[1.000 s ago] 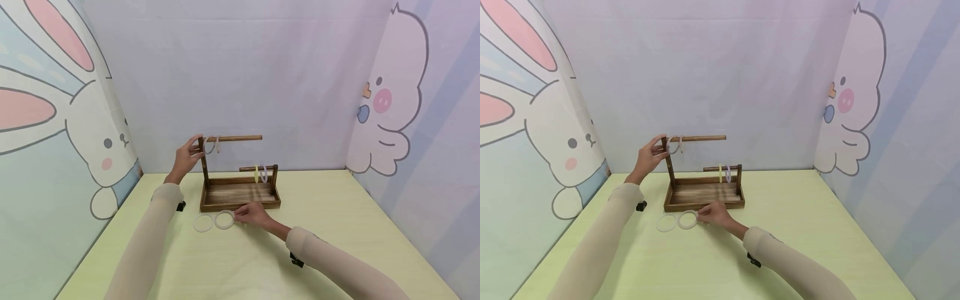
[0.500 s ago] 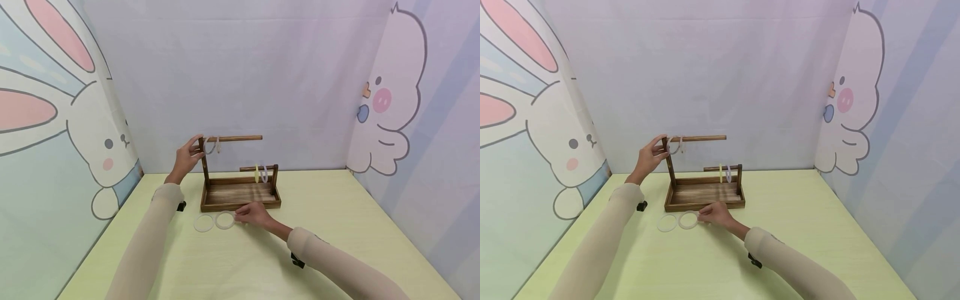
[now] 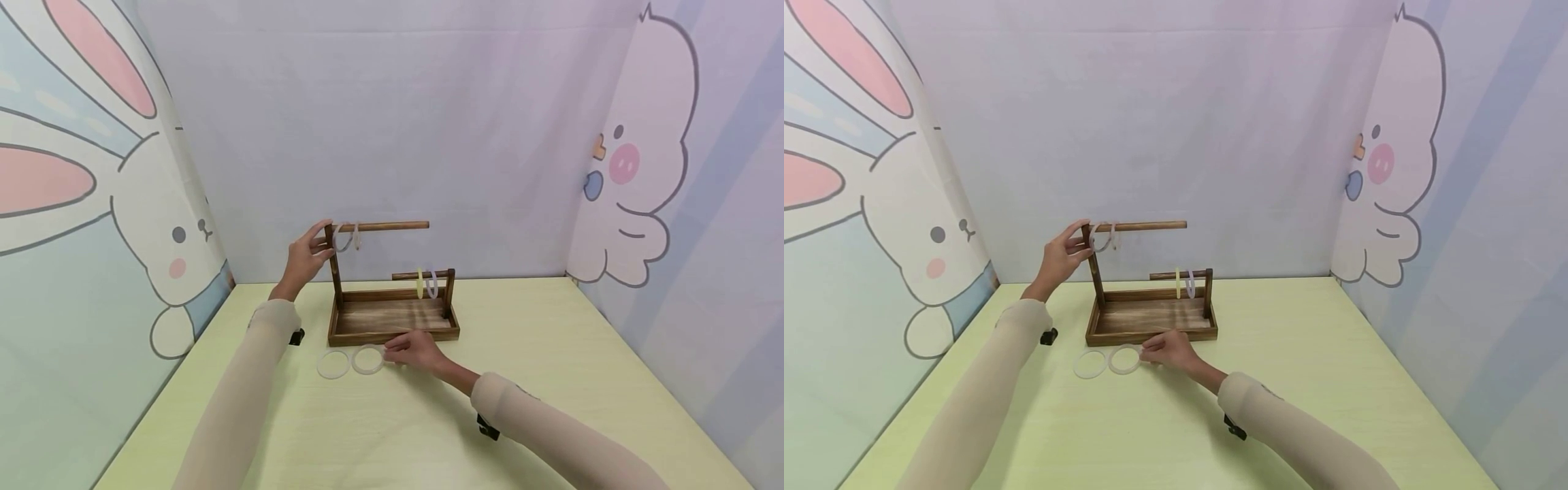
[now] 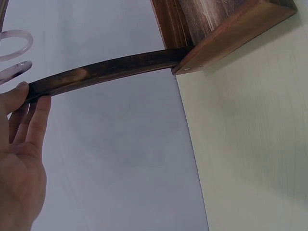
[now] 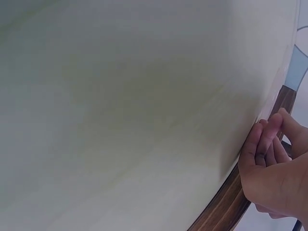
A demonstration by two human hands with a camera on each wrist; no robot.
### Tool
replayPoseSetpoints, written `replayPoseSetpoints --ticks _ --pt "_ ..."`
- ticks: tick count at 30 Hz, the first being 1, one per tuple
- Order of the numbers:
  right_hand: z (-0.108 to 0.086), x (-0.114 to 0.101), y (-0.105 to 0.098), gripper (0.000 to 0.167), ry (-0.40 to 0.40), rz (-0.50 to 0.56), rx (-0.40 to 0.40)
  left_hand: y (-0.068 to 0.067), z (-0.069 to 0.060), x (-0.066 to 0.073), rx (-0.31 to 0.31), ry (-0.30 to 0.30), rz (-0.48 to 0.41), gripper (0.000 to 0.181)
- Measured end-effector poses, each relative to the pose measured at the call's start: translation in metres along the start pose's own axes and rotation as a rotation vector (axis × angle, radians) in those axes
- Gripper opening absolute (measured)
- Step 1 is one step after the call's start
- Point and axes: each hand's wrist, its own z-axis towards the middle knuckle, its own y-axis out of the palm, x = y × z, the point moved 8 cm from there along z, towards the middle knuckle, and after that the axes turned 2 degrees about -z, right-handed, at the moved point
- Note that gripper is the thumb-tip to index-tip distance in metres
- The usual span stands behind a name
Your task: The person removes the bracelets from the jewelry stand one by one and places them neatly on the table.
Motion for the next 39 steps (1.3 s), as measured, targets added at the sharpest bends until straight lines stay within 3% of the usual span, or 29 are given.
replayPoseSetpoints --ticks 12,18,25,34,39 --pt "0.001 0.003 0.0 0.028 -0.03 0.06 -0.004 0.0 0.0 0.0 0.003 0.004 0.012 0.071" --pt "0.002 -0.003 -0.003 0.025 -0.059 0.041 0.025 0.0 0.001 -0.001 0.007 0.012 0.016 0.071" --pt "0.011 -0.005 -0.011 0.023 -0.007 0.022 0.074 -0.001 0.001 0.001 0.008 0.021 0.031 0.07" --pt "0.024 -0.022 -0.019 0.028 -0.033 -0.014 0.072 -0.002 0.001 0.0 0.014 0.021 0.035 0.07" --pt "0.031 -0.034 -0.028 0.026 -0.095 -0.025 0.11 -0.001 0.001 0.0 0.01 0.022 0.024 0.071"
